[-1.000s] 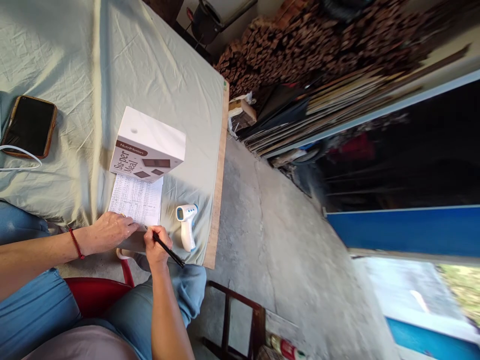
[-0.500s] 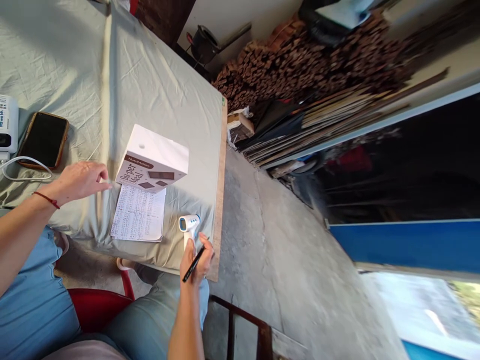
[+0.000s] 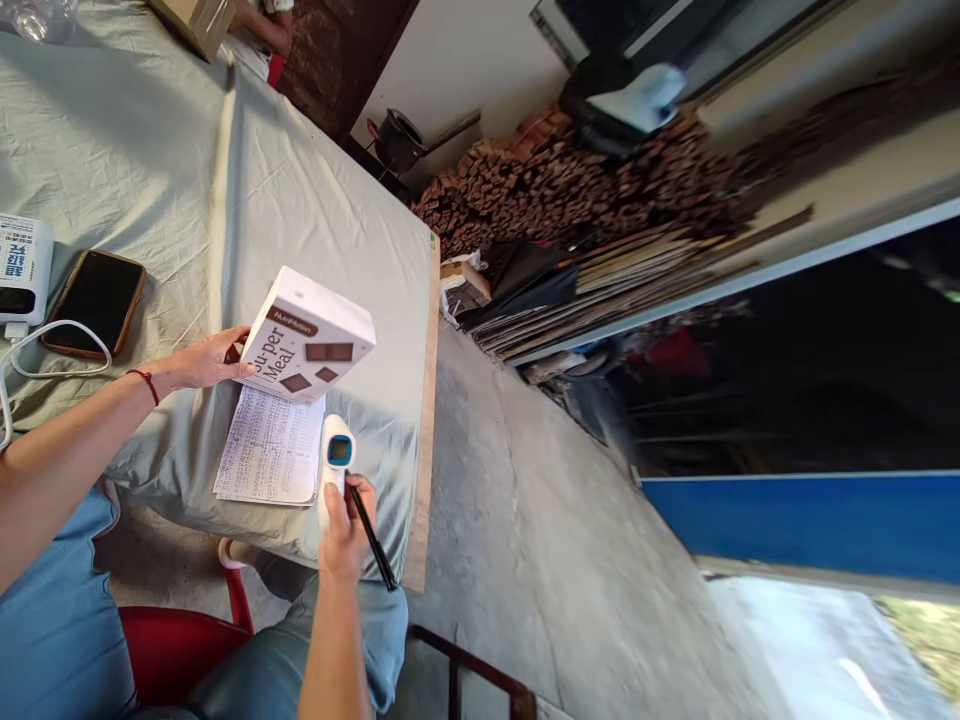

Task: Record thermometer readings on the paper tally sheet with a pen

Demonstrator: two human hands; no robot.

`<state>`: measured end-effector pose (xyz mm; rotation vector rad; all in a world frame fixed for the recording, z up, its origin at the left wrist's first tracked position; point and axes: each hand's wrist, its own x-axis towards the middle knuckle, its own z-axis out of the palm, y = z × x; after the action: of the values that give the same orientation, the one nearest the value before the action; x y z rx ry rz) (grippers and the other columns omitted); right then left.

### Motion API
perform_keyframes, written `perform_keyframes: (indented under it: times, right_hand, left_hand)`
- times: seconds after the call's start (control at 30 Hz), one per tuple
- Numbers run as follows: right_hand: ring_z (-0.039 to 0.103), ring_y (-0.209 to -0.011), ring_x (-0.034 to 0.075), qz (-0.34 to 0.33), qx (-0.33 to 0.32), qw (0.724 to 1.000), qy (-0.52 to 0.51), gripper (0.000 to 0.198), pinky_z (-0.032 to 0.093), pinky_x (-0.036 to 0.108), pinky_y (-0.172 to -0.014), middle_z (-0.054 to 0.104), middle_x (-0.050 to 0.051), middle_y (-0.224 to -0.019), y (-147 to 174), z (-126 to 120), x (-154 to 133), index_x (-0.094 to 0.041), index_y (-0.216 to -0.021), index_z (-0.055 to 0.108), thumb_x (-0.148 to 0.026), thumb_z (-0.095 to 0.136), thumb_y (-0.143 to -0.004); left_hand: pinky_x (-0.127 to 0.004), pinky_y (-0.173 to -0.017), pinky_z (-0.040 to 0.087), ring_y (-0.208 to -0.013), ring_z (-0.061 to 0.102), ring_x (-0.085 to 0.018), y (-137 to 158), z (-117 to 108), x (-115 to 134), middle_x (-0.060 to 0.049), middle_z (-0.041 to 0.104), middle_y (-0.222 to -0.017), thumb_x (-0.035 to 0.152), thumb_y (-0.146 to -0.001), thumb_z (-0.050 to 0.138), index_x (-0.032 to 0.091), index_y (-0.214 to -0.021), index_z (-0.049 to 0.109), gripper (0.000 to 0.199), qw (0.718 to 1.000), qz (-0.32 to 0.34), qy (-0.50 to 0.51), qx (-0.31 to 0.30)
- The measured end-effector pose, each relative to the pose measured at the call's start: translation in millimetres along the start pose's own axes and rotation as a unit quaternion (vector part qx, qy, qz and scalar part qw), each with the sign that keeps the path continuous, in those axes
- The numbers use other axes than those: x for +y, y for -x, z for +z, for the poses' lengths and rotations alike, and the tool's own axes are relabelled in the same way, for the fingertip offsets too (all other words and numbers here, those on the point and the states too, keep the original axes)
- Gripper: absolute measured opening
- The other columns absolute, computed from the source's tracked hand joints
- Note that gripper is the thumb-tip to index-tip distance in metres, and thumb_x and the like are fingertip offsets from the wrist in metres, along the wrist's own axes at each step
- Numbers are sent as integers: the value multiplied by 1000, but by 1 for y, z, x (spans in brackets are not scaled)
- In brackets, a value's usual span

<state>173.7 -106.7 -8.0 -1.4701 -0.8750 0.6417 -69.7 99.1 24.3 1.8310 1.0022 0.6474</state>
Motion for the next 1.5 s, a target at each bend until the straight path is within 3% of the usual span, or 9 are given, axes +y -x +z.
perform_keyframes:
  times: [0.07, 0.2, 0.43, 0.67, 1.3, 1.4, 1.5]
  right_hand:
    - [68, -75, 17, 30, -9, 995, -92, 34, 50, 29, -66, 74, 3, -88, -2, 28, -16, -23, -93, 50, -44, 71, -75]
    - [67, -74, 15, 56, -18, 984, -169, 30, 49, 26, -61, 76, 5, -94, -17, 70, -33, -23, -89, 49, -41, 68, -75]
    - [67, -67, 14, 74, 5, 975, -211, 31, 48, 25, -57, 77, 5, -87, -33, 97, -33, -22, -86, 51, -41, 70, -71]
    - [66, -68, 13, 68, 9, 978, -198, 30, 47, 24, -58, 76, 3, -88, -30, 102, -37, -23, -85, 47, -41, 67, -73]
    - [62, -69, 13, 119, -53, 960, -248, 32, 46, 25, -60, 76, 5, -91, -15, 103, -51, -23, -90, 51, -45, 66, -73]
    - [63, -69, 14, 88, -50, 972, -211, 31, 47, 27, -61, 75, 5, -92, -12, 91, -50, -23, -89, 48, -46, 65, -75]
    - [65, -71, 16, 7, 18, 994, -107, 32, 49, 30, -65, 73, 3, -88, -10, 59, -36, -24, -89, 48, -45, 68, -75]
  left_hand:
    - [-34, -84, 49, -98, 64, -22, 0, 1, 3, -14, 65, -124, 44, -89, 50, 13, -128, 51, 50, 1000, 24, 1, 19]
    - [-34, -81, 48, -93, 64, -22, 0, 6, 4, -14, 68, -119, 53, -93, 45, 14, -131, 52, 55, 998, 21, -39, 54]
    - [-33, -79, 48, -91, 66, -23, -2, 9, 4, -13, 68, -117, 58, -94, 41, 15, -129, 54, 57, 996, 14, -58, 71]
    - [-30, -76, 49, -89, 66, -21, -3, 12, 3, -10, 71, -110, 54, -93, 47, 16, -122, 58, 49, 995, 26, -20, 90]
    - [-34, -73, 48, -83, 63, -23, -2, 15, 3, -11, 68, -96, 50, -93, 46, 15, -112, 58, 42, 993, 12, -67, 100]
    - [-34, -75, 49, -85, 65, -23, -1, 15, 3, -11, 69, -101, 48, -92, 48, 15, -115, 57, 41, 994, 10, -55, 96]
    - [-35, -77, 50, -85, 65, -21, 2, 14, 2, -12, 68, -111, 41, -89, 53, 15, -124, 54, 44, 995, 9, -51, 87]
